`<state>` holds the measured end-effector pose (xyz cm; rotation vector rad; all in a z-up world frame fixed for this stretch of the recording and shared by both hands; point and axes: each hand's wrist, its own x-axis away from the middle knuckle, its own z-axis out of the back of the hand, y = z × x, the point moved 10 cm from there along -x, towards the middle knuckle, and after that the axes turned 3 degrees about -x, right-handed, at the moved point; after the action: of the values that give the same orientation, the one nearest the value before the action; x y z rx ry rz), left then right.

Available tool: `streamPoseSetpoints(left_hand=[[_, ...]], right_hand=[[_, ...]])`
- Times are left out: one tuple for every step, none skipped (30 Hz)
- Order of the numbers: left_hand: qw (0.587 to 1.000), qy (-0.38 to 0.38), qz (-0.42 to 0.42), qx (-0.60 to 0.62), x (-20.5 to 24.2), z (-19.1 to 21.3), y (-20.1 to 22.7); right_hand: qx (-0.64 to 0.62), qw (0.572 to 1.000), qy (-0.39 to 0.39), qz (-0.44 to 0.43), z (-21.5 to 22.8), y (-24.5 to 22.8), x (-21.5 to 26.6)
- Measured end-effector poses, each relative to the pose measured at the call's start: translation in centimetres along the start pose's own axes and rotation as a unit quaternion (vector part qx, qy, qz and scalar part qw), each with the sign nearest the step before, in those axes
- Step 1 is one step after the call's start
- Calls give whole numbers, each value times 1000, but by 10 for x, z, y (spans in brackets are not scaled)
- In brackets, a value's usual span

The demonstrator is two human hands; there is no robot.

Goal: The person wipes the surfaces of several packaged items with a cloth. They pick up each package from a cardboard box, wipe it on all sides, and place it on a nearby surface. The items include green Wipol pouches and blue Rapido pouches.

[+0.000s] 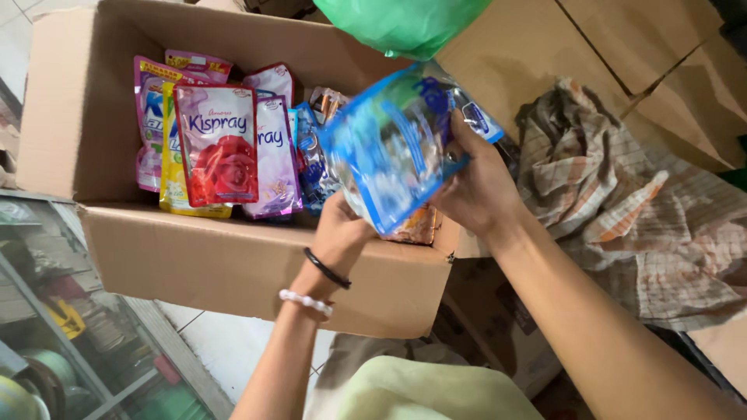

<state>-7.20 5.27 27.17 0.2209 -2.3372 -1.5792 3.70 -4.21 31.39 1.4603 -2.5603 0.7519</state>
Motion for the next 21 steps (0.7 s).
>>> streamPoseSetpoints(left_hand=[[1000,-13,-2,16,-4,4,2],[999,-26,-5,33,-6,6,5],[996,-18,18,91,-8,11,4],[988,-15,43,150,-12,11,4],[976,-11,68,208,-16,7,4],[961,-13,102,255,-17,0,5],[944,-15,136,301,-16,-7,7],[923,-13,168,345,-15,-17,9],[923,-55,158,348,-17,-34,19],[920,-98,147,350,-18,-52,29],[915,-140,137,352,-18,-68,38],[924,-143,158,317,-18,-77,36],[931,-146,179,282,-18,-86,33],[937,-147,198,246,-16,-92,30],[944,-136,202,223,-16,-95,28],[950,-124,206,200,-16,-97,26],[955,-112,209,177,-16,-98,25],[954,-111,202,193,-15,-102,26],[952,-110,196,209,-13,-105,28],[950,-109,189,225,-12,-108,30],[949,-103,190,230,-13,-110,31]], right_hand=[[2,1000,-10,-2,-5,0,3],[26,999,22,-1,-1,-3,6],[50,997,54,0,2,-9,11],[73,993,88,5,5,-16,18],[92,991,91,11,2,-21,22],[111,989,96,16,-1,-25,26],[129,986,101,21,-4,-29,30],[144,983,113,24,-6,-33,34],[158,979,126,28,-7,-38,39],[172,975,139,32,-8,-43,44],[194,969,147,38,-8,-48,47],[217,963,155,44,-8,-54,51],[239,956,163,50,-7,-61,55],[295,935,184,77,-6,-74,60],[350,909,203,103,-5,-89,66],[403,878,222,128,-5,-104,73],[480,826,262,135,-2,-119,84],[552,765,300,140,0,-134,96],[618,696,336,142,1,-146,105],[647,651,358,170,1,-157,115],[673,604,379,197,-1,-168,126]])
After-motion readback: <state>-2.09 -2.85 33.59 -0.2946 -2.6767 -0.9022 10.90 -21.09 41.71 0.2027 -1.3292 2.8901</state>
